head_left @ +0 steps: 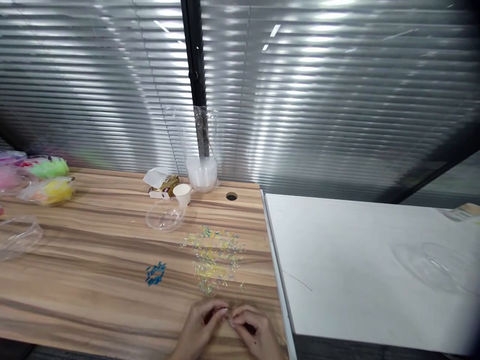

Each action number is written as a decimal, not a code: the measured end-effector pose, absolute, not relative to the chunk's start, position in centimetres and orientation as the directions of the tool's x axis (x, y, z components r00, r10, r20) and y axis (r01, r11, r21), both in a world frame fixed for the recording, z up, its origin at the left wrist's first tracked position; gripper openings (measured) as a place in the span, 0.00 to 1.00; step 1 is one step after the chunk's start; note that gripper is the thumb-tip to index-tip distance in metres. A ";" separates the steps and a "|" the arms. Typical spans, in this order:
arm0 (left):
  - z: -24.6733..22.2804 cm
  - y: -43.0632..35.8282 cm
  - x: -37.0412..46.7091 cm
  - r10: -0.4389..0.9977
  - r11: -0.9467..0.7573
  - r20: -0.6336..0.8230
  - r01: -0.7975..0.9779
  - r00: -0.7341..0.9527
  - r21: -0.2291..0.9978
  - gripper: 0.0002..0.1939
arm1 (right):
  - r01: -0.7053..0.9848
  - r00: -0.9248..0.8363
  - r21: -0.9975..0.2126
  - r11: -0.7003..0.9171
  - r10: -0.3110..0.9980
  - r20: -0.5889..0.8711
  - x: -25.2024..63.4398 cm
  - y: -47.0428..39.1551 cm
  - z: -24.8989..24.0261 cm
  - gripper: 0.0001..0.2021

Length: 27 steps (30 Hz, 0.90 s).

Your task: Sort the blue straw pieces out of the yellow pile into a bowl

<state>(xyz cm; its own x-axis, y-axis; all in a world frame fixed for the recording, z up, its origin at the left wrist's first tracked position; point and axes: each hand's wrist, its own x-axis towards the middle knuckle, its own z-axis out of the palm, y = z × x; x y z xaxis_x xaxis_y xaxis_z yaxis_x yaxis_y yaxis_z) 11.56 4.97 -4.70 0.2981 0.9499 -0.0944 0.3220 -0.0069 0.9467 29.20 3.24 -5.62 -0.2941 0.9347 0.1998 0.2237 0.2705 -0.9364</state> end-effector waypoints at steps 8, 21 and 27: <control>-3.7 4.7 12.1 0.939 -0.007 -0.105 0.322 0.329 0.947 0.12 | 0.191 -0.226 -0.950 0.246 0.953 0.202 29.1 3.2 -5.5 0.14; -4.4 4.4 12.9 0.959 0.046 -0.110 0.243 0.260 0.969 0.11 | 0.177 -0.185 -0.959 0.222 0.964 0.189 28.9 3.7 -6.7 0.11; -3.9 4.2 13.0 0.965 0.045 -0.113 0.275 0.236 0.960 0.11 | 0.278 -0.174 -0.903 0.328 0.941 0.289 28.9 3.5 -6.2 0.12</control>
